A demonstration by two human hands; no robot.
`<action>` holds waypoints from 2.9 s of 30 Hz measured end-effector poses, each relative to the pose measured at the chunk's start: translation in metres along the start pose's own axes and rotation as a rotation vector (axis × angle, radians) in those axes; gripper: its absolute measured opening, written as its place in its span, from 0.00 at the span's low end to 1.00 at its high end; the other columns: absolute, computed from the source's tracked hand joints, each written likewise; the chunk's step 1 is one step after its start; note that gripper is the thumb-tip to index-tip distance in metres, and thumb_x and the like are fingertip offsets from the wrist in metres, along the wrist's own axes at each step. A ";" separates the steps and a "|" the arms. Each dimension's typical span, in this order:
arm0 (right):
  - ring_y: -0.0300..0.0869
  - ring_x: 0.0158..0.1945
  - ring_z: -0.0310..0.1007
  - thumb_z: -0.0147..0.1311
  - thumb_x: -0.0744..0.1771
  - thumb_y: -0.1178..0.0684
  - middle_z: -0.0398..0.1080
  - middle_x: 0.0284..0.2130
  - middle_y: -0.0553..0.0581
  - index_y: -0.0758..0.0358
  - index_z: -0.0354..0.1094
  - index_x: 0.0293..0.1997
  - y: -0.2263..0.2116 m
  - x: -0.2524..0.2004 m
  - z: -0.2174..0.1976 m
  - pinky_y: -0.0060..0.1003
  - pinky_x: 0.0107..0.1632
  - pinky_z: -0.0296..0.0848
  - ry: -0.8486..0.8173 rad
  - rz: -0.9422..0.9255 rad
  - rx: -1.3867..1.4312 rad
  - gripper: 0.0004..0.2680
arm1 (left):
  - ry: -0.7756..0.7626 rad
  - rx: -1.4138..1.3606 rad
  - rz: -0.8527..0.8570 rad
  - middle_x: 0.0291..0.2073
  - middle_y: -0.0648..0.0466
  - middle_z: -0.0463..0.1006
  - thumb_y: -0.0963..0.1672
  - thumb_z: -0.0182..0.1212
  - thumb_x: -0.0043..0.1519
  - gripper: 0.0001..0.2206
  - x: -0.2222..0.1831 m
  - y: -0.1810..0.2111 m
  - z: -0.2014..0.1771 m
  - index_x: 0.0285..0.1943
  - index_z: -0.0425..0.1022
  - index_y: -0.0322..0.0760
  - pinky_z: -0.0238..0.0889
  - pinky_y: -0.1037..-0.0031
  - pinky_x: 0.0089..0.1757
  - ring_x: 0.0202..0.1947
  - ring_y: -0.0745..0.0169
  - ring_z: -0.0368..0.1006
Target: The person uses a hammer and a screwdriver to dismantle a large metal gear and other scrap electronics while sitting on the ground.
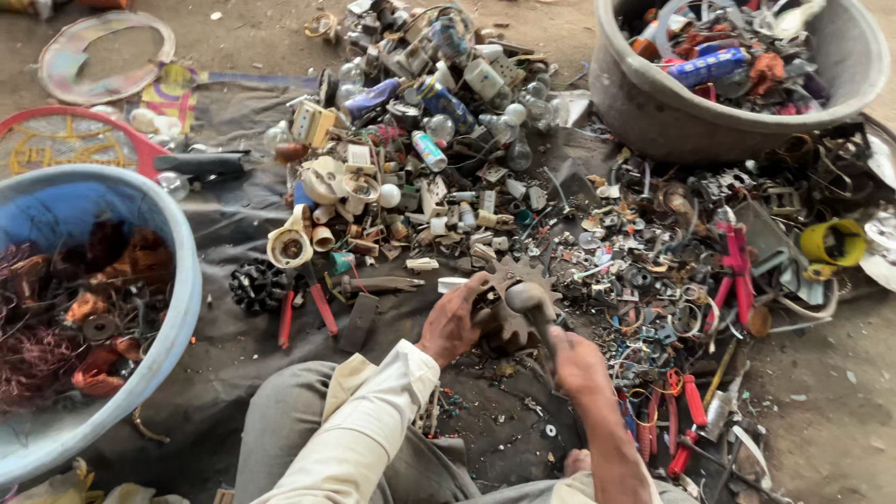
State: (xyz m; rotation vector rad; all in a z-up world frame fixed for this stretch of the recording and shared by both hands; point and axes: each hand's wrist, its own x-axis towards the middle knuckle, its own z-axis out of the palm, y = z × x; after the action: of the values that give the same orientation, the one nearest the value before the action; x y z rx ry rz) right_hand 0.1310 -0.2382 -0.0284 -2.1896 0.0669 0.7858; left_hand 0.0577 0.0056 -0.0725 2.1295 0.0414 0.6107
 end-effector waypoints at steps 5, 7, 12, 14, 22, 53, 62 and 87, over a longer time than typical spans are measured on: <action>0.36 0.18 0.64 0.46 0.70 0.39 0.66 0.20 0.51 0.63 0.65 0.41 -0.043 -0.041 0.013 0.34 0.20 0.67 -0.110 0.021 0.352 0.15 | -0.007 -0.035 -0.015 0.47 0.36 0.79 0.39 0.67 0.58 0.34 0.000 0.003 0.005 0.73 0.53 0.39 0.72 0.55 0.49 0.48 0.35 0.77; 0.36 0.18 0.65 0.46 0.70 0.38 0.66 0.19 0.51 0.63 0.65 0.40 -0.056 -0.051 0.019 0.33 0.20 0.66 -0.117 -0.074 0.311 0.15 | 0.003 -0.056 -0.041 0.48 0.36 0.78 0.39 0.67 0.57 0.35 0.002 0.003 0.009 0.73 0.51 0.38 0.71 0.55 0.49 0.47 0.35 0.77; 0.37 0.17 0.61 0.44 0.70 0.38 0.65 0.19 0.50 0.60 0.68 0.41 -0.063 -0.047 0.038 0.33 0.20 0.62 -0.140 0.105 0.200 0.15 | 0.014 -0.085 -0.071 0.50 0.38 0.79 0.37 0.64 0.57 0.36 0.002 0.004 0.006 0.74 0.49 0.38 0.70 0.54 0.50 0.48 0.35 0.76; 0.38 0.17 0.61 0.42 0.70 0.37 0.65 0.19 0.51 0.63 0.67 0.39 -0.059 -0.048 0.035 0.34 0.19 0.62 -0.168 0.044 0.296 0.17 | -0.030 -0.087 -0.145 0.46 0.38 0.79 0.38 0.65 0.57 0.36 -0.002 0.007 0.005 0.74 0.49 0.38 0.69 0.53 0.49 0.47 0.34 0.75; 0.36 0.16 0.62 0.37 0.70 0.34 0.64 0.18 0.50 0.63 0.64 0.38 -0.048 -0.041 0.033 0.35 0.17 0.67 -0.121 -0.230 0.409 0.19 | 0.030 -0.093 -0.086 0.47 0.37 0.77 0.38 0.66 0.57 0.36 0.002 0.004 0.005 0.74 0.50 0.35 0.69 0.55 0.51 0.48 0.36 0.76; 0.38 0.14 0.63 0.44 0.69 0.39 0.65 0.17 0.53 0.64 0.62 0.39 -0.047 -0.053 0.017 0.35 0.15 0.68 -0.259 -0.229 0.843 0.15 | -0.004 -0.034 -0.128 0.46 0.36 0.77 0.39 0.63 0.60 0.30 0.009 0.013 0.000 0.73 0.59 0.33 0.71 0.57 0.50 0.47 0.37 0.76; 0.37 0.16 0.60 0.60 0.66 0.51 0.60 0.18 0.47 0.59 0.60 0.43 0.001 -0.023 0.035 0.36 0.19 0.65 -0.075 0.276 1.033 0.10 | -0.156 0.210 -0.285 0.57 0.35 0.67 0.49 0.69 0.56 0.34 0.036 0.030 0.008 0.69 0.60 0.31 0.72 0.58 0.42 0.48 0.36 0.74; 0.48 0.39 0.77 0.33 0.73 0.38 0.76 0.37 0.62 0.69 0.67 0.50 -0.030 -0.032 0.042 0.45 0.44 0.78 -0.368 0.016 1.341 0.21 | -0.068 -0.065 0.101 0.44 0.48 0.80 0.39 0.69 0.50 0.18 0.004 0.094 -0.025 0.51 0.76 0.36 0.71 0.66 0.48 0.44 0.53 0.75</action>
State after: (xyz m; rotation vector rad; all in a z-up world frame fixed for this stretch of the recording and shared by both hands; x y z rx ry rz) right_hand 0.0923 -0.1945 -0.0121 -0.7736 0.3196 0.7843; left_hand 0.0318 -0.0313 0.0143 2.0971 -0.1226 0.5901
